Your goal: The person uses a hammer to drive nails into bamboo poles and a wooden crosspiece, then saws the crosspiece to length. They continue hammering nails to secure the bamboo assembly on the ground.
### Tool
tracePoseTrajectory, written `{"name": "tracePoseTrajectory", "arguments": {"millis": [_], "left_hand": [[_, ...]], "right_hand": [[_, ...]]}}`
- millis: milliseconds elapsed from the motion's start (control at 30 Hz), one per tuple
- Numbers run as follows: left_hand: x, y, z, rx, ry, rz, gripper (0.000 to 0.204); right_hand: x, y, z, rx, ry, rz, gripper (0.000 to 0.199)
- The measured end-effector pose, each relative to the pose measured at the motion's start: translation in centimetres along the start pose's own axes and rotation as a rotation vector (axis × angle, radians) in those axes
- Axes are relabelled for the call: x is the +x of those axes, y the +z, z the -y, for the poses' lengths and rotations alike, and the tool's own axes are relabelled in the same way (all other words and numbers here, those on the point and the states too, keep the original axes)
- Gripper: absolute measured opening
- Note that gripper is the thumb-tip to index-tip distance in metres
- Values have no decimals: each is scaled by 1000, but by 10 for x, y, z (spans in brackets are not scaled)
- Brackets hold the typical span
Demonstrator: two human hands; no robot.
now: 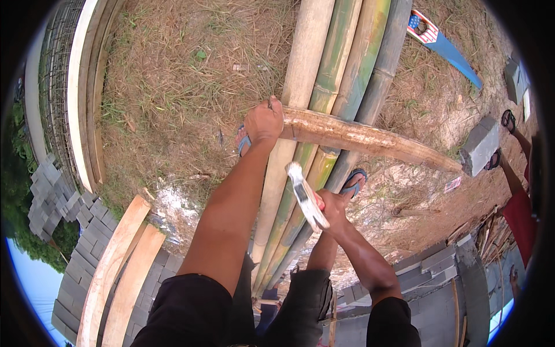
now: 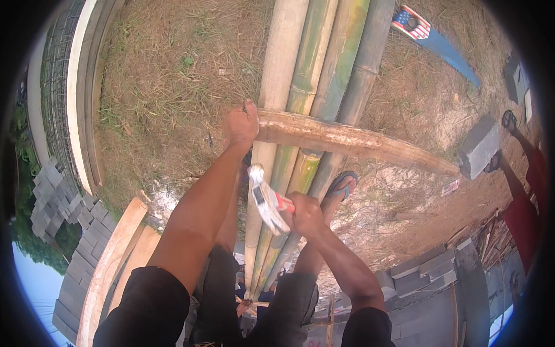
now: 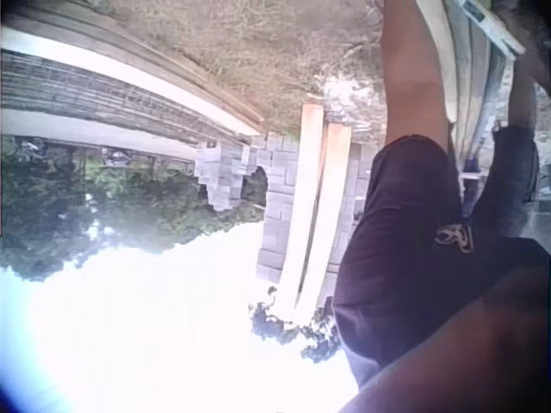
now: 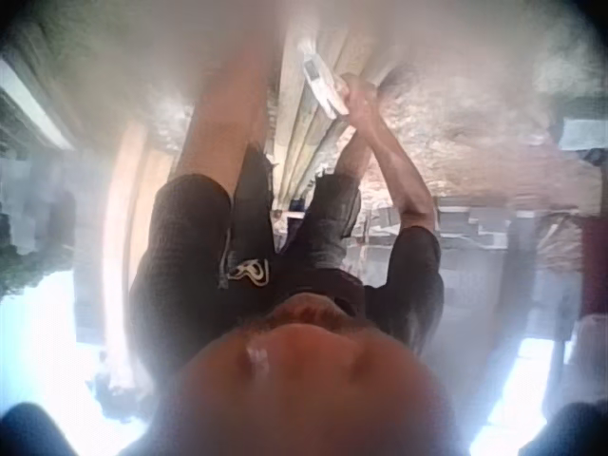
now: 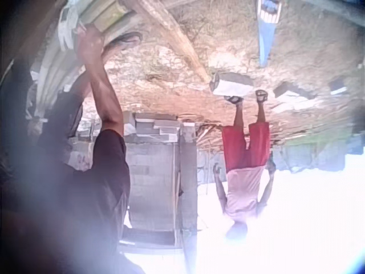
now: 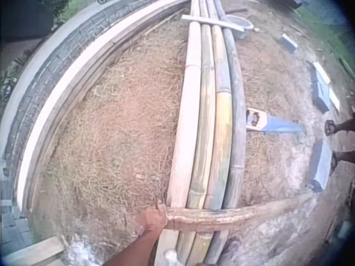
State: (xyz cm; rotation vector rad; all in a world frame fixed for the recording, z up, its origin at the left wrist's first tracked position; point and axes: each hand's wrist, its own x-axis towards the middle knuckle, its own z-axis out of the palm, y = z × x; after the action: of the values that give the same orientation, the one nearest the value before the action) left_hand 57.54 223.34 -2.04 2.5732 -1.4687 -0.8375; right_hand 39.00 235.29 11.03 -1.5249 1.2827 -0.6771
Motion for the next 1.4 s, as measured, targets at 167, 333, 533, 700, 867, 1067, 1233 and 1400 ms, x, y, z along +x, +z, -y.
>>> {"name": "tracePoseTrajectory", "arguments": {"millis": [167, 333, 533, 700, 867, 1067, 1233, 1400], "left_hand": [[-9, -2, -11, 14, -74, 40, 46], [-5, 0, -10, 41, -68, -22, 46], [-2, 1, -7, 0, -29, -12, 46], [-3, -2, -7, 41, -73, 12, 45], [-16, 1, -4, -1, -7, -10, 45], [-7, -6, -12, 26, -71, 21, 46], [-26, 0, 6, 50, -79, 40, 46], [-13, -2, -6, -2, -36, 34, 44]], "right_hand": [[-10, 14, -43, -137, 3, -71, 17], [2, -3, 11, 194, -175, -54, 18], [-21, -2, -20, -111, 10, -27, 20], [-12, -5, 6, 175, -218, -143, 13], [-7, 6, -8, -43, 162, -75, 11], [-10, 17, -28, -77, 82, -152, 11], [-5, -3, 24, 291, -198, -246, 15], [-16, 25, -28, -103, 407, -84, 11]]}}
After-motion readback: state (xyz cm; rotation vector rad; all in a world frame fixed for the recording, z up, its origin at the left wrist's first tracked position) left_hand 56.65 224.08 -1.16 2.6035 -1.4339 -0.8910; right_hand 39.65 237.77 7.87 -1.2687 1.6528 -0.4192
